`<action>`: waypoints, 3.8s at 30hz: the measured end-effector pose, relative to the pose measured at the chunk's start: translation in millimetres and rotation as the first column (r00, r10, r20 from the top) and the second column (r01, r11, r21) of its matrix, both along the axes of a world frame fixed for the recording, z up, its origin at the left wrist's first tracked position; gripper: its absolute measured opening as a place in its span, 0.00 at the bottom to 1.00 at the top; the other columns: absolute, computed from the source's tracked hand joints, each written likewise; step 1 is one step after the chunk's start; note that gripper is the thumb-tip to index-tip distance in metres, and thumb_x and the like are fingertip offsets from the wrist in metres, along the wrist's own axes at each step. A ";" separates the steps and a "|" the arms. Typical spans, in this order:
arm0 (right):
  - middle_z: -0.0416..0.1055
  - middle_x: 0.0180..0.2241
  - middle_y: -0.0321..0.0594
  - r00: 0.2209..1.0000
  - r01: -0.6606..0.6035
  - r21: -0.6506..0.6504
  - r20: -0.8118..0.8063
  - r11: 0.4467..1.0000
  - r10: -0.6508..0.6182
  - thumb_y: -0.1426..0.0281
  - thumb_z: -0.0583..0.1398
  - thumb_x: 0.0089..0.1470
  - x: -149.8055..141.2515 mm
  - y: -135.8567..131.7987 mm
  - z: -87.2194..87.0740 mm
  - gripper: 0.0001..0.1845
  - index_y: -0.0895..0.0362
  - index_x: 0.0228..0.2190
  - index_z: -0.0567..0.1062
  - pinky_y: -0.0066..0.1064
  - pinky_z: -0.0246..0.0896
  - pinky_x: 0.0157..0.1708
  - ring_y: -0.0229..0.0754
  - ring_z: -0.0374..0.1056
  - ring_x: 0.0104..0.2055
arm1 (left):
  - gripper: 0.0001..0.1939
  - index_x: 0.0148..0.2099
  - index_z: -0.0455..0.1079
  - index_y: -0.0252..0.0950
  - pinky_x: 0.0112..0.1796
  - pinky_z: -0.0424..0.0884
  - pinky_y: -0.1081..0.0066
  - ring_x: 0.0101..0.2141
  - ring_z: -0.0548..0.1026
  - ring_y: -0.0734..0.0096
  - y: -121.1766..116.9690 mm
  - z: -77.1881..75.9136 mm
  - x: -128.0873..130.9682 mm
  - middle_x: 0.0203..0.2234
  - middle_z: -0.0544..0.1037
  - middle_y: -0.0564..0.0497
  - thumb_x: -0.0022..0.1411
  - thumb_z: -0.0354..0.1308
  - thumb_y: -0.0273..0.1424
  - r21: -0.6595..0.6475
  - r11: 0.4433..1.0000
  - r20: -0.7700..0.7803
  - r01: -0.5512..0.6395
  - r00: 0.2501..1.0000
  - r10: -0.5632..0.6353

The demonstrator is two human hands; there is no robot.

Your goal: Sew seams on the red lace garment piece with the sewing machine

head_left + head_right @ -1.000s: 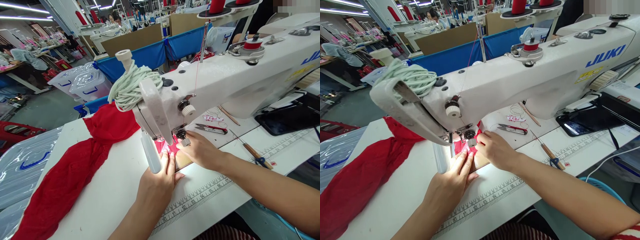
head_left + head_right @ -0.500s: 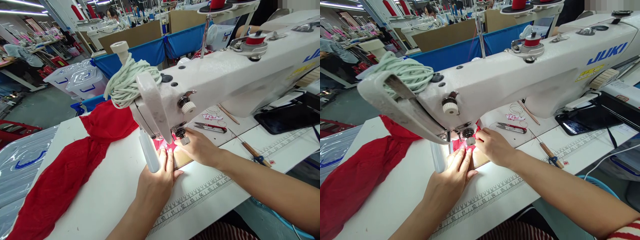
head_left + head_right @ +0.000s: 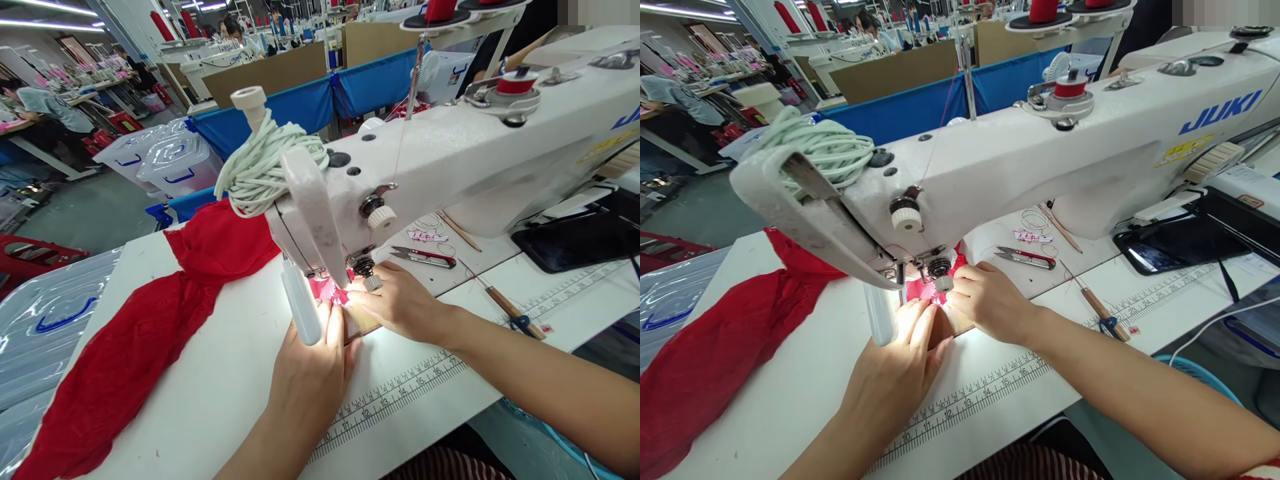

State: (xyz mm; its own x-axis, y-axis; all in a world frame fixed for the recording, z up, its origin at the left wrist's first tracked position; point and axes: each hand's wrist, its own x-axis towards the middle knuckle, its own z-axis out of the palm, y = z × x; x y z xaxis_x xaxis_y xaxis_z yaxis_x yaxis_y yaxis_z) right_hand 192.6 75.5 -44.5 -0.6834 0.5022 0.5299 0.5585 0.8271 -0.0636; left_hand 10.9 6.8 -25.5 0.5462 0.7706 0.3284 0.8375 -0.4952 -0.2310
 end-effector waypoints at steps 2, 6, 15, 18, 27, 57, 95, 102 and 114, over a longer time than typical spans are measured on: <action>0.62 0.21 0.36 1.000 0.001 0.006 0.007 1.000 -0.001 0.84 0.52 0.51 1.1 -0.3 0.0 0.14 0.58 0.21 0.69 0.32 0.44 0.29 0.38 0.52 0.29 | 0.16 0.47 0.71 0.28 0.27 0.71 0.66 0.27 0.75 0.65 2.3 2.3 -1.3 0.39 0.79 0.40 0.65 0.44 0.25 -0.002 0.998 0.054 -0.058 0.997 0.058; 0.65 0.23 0.36 0.999 -0.005 -0.020 0.048 1.000 0.006 0.83 0.53 0.49 1.3 -1.5 2.0 0.12 0.58 0.27 0.73 0.33 0.42 0.29 0.38 0.52 0.29 | 0.18 0.50 0.68 0.27 0.29 0.73 0.68 0.28 0.75 0.66 5.4 -0.2 -4.0 0.40 0.78 0.40 0.63 0.42 0.19 -0.025 0.998 0.173 -0.058 0.983 0.062; 0.69 0.26 0.38 0.998 -0.032 -0.093 0.055 0.995 0.037 0.83 0.52 0.48 1.2 -2.7 2.2 0.12 0.58 0.28 0.72 0.34 0.46 0.32 0.40 0.56 0.31 | 0.22 0.58 0.65 0.29 0.34 0.77 0.63 0.36 0.78 0.61 -0.1 -12.6 -2.1 0.49 0.74 0.37 0.68 0.45 0.34 -0.085 0.996 0.021 -0.039 0.999 0.041; 0.70 0.25 0.38 0.998 -0.051 -0.062 0.020 0.997 0.052 0.83 0.52 0.47 1.3 -2.6 1.5 0.12 0.59 0.27 0.72 0.34 0.45 0.32 0.40 0.55 0.30 | 0.21 0.57 0.67 0.29 0.33 0.77 0.64 0.35 0.78 0.60 -1.2 -11.7 -2.0 0.49 0.75 0.37 0.68 0.46 0.34 -0.071 0.996 -0.022 -0.060 0.998 0.058; 0.70 0.25 0.40 0.997 -0.035 -0.100 0.064 0.994 0.041 0.83 0.52 0.46 1.4 -3.7 2.9 0.12 0.58 0.27 0.72 0.34 0.48 0.32 0.41 0.56 0.30 | 0.18 0.55 0.68 0.26 0.46 0.74 0.61 0.51 0.73 0.57 -0.5 -5.2 3.1 0.52 0.73 0.39 0.67 0.45 0.27 -0.028 0.999 -0.008 0.017 1.000 -0.017; 0.64 0.22 0.38 1.000 0.014 -0.036 0.013 0.999 -0.014 0.83 0.50 0.51 -5.2 -6.4 -1.6 0.12 0.58 0.25 0.70 0.34 0.45 0.28 0.40 0.53 0.30 | 0.22 0.61 0.62 0.29 0.50 0.71 0.59 0.54 0.69 0.56 2.6 -7.4 -2.9 0.58 0.65 0.38 0.68 0.42 0.28 -0.118 0.991 -0.038 -0.056 0.998 0.052; 0.71 0.28 0.45 0.994 0.089 -0.038 0.063 0.995 -0.087 0.83 0.48 0.52 -7.2 -5.8 -6.8 0.17 0.59 0.26 0.74 0.36 0.55 0.30 0.44 0.60 0.34 | 0.25 0.59 0.59 0.16 0.54 0.66 0.55 0.56 0.66 0.54 4.9 -9.8 -4.7 0.57 0.64 0.32 0.68 0.42 0.31 -0.053 0.998 -0.113 -0.015 0.994 0.009; 0.73 0.35 0.47 0.991 0.109 -0.070 0.080 0.992 -0.104 0.82 0.50 0.50 -8.7 -4.8 -8.8 0.16 0.60 0.31 0.76 0.38 0.56 0.31 0.46 0.61 0.36 | 0.25 0.61 0.57 0.18 0.55 0.64 0.61 0.58 0.65 0.60 4.6 -12.6 -3.8 0.58 0.64 0.35 0.68 0.42 0.30 -0.085 0.995 -0.122 -0.055 0.992 0.044; 0.73 0.36 0.46 0.991 0.118 -0.108 0.078 0.987 -0.110 0.82 0.51 0.48 -7.9 -5.3 -7.7 0.14 0.59 0.29 0.75 0.38 0.55 0.35 0.48 0.60 0.43 | 0.31 0.68 0.37 0.24 0.57 0.61 0.56 0.60 0.61 0.58 6.0 -18.2 -4.9 0.60 0.61 0.36 0.68 0.39 0.32 -0.084 0.995 -0.010 -0.052 0.999 0.051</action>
State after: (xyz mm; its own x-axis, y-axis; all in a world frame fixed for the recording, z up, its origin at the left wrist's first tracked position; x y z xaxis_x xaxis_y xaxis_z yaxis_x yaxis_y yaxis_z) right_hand 184.7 70.2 -52.2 -0.6523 0.6326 0.4175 0.6555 0.7474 -0.1083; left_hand 5.9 12.8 -43.7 0.5072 0.8225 0.2574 0.8608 -0.4691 -0.1972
